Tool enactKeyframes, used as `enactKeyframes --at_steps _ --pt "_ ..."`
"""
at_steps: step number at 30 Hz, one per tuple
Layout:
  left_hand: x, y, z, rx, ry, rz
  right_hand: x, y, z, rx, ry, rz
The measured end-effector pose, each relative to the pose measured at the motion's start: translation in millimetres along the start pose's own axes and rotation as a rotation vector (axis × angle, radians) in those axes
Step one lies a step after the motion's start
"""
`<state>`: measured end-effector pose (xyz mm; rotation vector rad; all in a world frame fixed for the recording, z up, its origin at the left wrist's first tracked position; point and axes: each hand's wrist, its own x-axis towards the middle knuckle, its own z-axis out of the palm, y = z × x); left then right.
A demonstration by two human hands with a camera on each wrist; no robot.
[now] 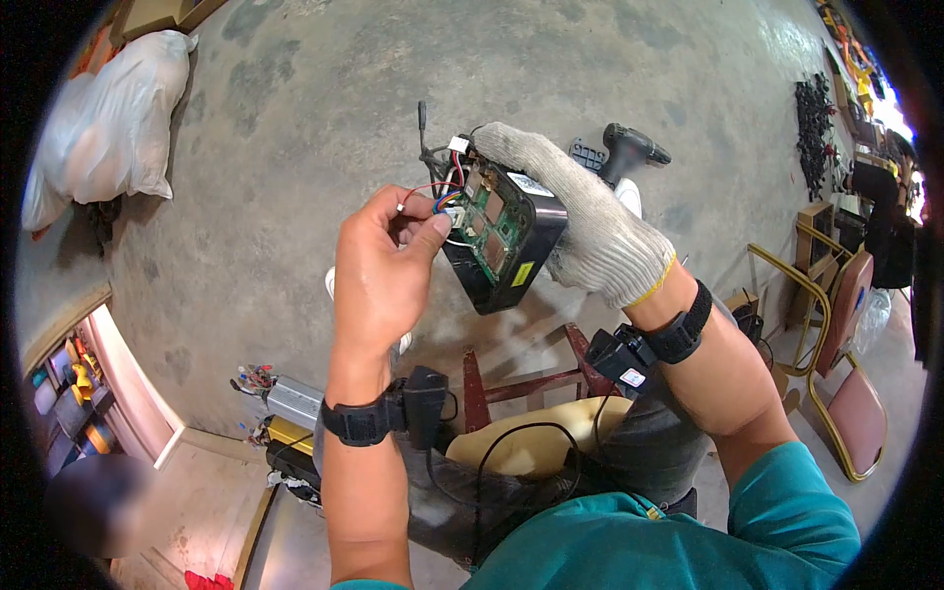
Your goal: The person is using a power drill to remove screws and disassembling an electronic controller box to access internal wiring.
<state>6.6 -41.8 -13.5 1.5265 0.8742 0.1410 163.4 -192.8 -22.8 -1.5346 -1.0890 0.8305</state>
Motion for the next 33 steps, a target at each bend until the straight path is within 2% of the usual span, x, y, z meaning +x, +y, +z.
enactKeyframes --at_steps 5,17,24,29,33 --pt "2 3 -8 -0.033 -0.049 -0.054 0 -13 -2 -0.166 0.03 0.003" --pt "1 12 -12 -0.047 -0.099 -0.136 1 -17 -1 -0.109 0.053 0.024" --pt "1 12 -13 -0.048 -0.104 -0.147 3 -18 1 0.046 0.038 0.074" --pt "0 14 -13 -0.058 -0.102 -0.153 8 -24 5 0.321 0.076 0.227" --pt "1 15 -14 -0.049 -0.115 -0.168 17 -41 6 0.654 0.166 0.547"
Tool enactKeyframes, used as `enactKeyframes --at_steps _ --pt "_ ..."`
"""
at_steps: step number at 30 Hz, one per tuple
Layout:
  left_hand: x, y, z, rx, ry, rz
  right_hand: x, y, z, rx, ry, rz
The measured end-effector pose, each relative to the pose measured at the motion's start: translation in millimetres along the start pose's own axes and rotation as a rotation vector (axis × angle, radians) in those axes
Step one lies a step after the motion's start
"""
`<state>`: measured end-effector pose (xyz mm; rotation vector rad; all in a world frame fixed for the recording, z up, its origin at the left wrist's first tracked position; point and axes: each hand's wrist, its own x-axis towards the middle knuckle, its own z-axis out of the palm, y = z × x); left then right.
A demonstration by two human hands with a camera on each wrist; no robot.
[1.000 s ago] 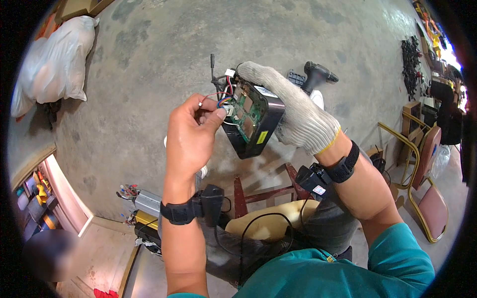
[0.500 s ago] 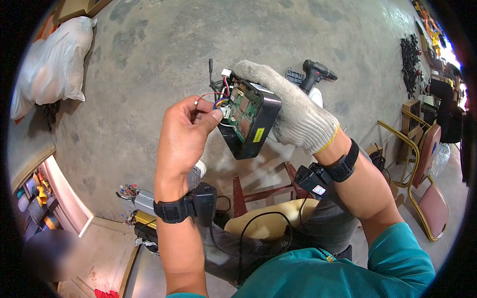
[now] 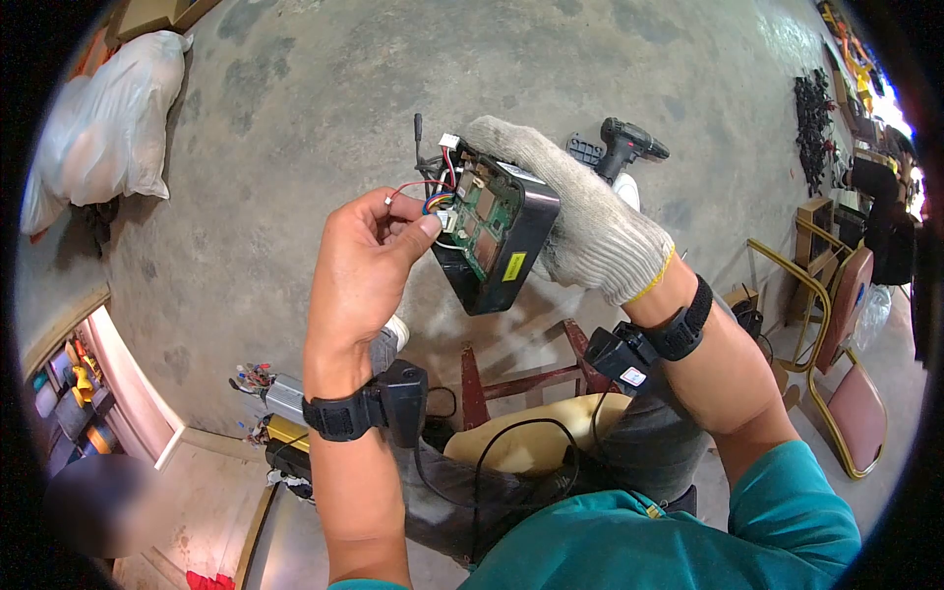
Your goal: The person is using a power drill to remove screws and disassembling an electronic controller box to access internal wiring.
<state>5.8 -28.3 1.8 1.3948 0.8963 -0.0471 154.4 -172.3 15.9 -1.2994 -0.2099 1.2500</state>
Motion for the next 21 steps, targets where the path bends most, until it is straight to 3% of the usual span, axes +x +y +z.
enactKeyframes --at_steps 7,14,21 --pt "2 -3 0 0.009 -0.006 0.016 4 -5 5 0.35 0.077 0.298" --pt "1 -3 1 0.03 -0.023 0.039 3 -5 9 0.372 0.119 0.293" --pt "-3 5 3 0.126 -0.002 0.026 6 1 -3 0.295 0.011 0.334"
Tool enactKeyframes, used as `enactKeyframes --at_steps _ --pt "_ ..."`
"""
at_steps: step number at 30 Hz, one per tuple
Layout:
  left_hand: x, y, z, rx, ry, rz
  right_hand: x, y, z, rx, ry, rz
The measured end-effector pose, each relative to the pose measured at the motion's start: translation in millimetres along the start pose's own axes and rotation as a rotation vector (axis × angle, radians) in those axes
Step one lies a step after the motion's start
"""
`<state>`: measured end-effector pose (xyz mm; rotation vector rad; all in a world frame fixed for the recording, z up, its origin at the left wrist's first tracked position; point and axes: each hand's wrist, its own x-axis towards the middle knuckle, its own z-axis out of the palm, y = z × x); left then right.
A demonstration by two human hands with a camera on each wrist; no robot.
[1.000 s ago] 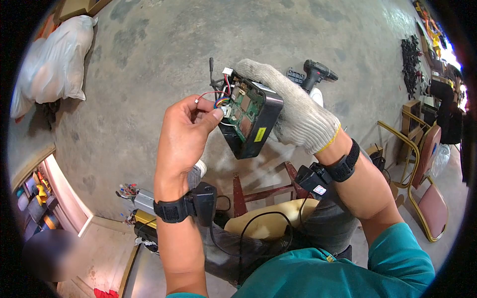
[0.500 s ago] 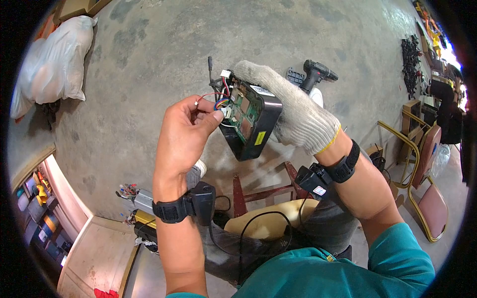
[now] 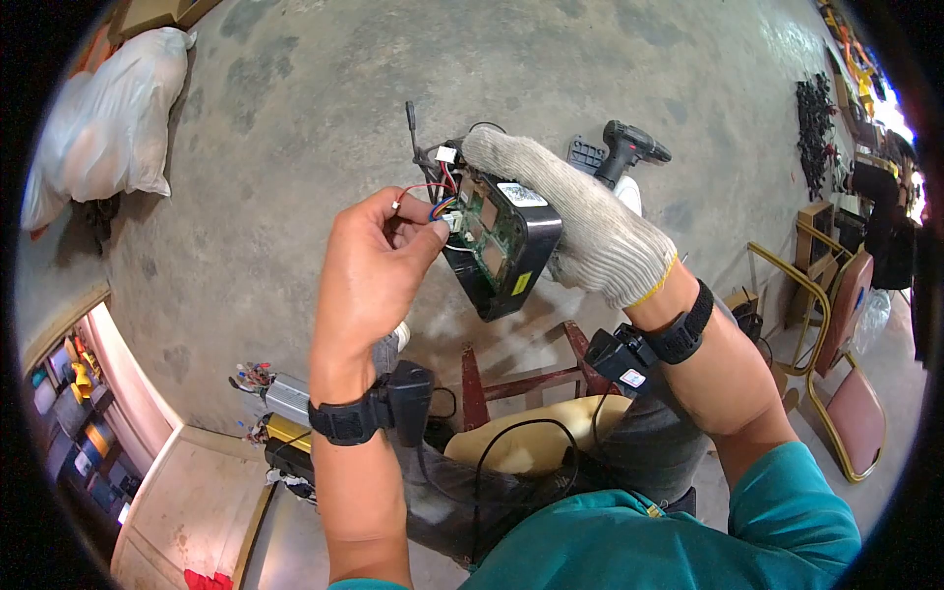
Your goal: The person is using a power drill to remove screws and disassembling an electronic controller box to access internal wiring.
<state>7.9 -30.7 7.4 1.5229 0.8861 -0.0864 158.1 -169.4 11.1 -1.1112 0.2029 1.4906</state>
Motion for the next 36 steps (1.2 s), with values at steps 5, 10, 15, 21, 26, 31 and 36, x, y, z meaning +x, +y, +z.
enactKeyframes --at_steps 5,10,15,21,26,31,36 --pt "1 -3 3 0.008 0.029 0.033 -2 0 -1 -0.052 -0.052 -0.083" --pt "1 -7 5 -0.008 0.061 0.091 -11 4 3 -0.243 -0.033 -0.242" --pt "1 -5 6 -0.008 0.066 0.036 4 14 -17 -0.7 -0.111 -0.733" --pt "1 -5 7 -0.031 0.076 0.06 11 18 -23 -0.902 -0.074 -1.061" --pt "1 -5 8 -0.026 0.091 0.068 -2 10 -10 -0.516 -0.108 -0.588" --pt "-1 -3 11 -0.009 0.111 0.052 -5 2 4 -0.109 -0.052 -0.241" --pt "-2 -5 14 -0.025 0.131 0.081 -3 0 6 0.1 -0.052 -0.121"
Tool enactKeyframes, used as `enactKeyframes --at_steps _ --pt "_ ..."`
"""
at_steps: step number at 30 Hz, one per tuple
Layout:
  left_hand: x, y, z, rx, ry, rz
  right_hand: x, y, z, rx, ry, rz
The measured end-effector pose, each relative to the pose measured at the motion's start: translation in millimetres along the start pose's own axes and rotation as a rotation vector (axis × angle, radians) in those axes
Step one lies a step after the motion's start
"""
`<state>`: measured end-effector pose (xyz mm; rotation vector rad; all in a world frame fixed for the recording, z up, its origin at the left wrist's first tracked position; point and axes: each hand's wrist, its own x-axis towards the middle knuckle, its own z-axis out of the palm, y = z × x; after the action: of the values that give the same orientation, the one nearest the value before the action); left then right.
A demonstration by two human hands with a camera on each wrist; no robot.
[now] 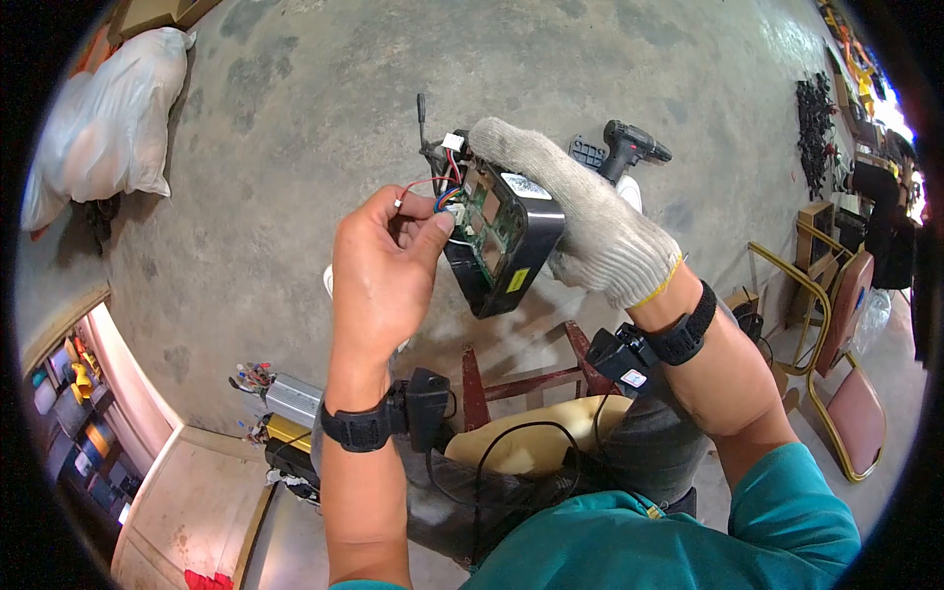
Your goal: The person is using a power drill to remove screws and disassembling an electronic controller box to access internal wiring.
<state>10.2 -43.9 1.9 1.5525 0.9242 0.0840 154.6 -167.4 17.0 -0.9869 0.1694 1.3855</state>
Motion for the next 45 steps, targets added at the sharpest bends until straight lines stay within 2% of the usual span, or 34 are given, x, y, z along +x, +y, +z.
enactKeyframes --at_steps 2,4,7,9,13,14,16,17,19,20,23,24,27,31,33,35,41,45 --pt "1 -3 -1 -0.001 -0.006 0.012 -1 3 0 0.021 -0.006 0.006" --pt "2 -3 -2 -0.002 -0.011 0.024 -3 11 -2 -0.218 0.015 -0.258" --pt "2 -2 -3 -0.022 -0.032 -0.003 0 11 -16 -0.585 -0.082 -0.495" --pt "3 -5 -1 -0.093 -0.026 0.048 2 13 -25 -0.793 -0.123 -0.671" --pt "1 -1 -1 -0.051 -0.02 0.052 5 11 -37 -1.166 -0.135 -1.035" --pt "1 0 0 -0.012 -0.006 0.097 3 8 -35 -1.165 -0.142 -1.035" --pt "2 1 3 0.024 0.009 0.142 -3 -3 -29 0.212 -0.202 0.014" --pt "1 2 5 -0.007 0.044 0.207 -2 1 -30 0.208 -0.206 0.016" --pt "1 5 6 -0.041 0.088 0.279 1 10 -35 -0.046 -0.242 -0.312" --pt "1 8 6 -0.06 0.104 0.292 0 8 -36 -0.06 -0.252 -0.315" --pt "-2 12 4 -0.037 0.123 0.308 -6 0 -38 0.457 -0.151 0.061" --pt "-4 12 3 0.019 0.116 0.302 -7 -2 -36 0.439 -0.157 0.066" --pt "-4 9 2 -0.057 0.156 0.269 -12 -8 -29 0.096 -0.163 0.016" --pt "-9 10 5 -0.196 0.229 0.178 -3 -18 -27 0.002 -0.262 -0.002" --pt "-9 9 2 -0.19 0.134 0.146 0 -20 -20 -0.044 -0.261 -0.03" --pt "-11 18 -4 -0.287 -0.039 -0.009 -1 -20 -12 -0.13 -0.218 -0.087" --pt "-16 20 -6 -0.312 -0.074 0.1 -4 -20 -3 -0.234 -0.117 -0.136" --pt "-16 17 -6 -0.401 -0.102 0.098 -5 -22 0 -0.345 -0.081 -0.153"
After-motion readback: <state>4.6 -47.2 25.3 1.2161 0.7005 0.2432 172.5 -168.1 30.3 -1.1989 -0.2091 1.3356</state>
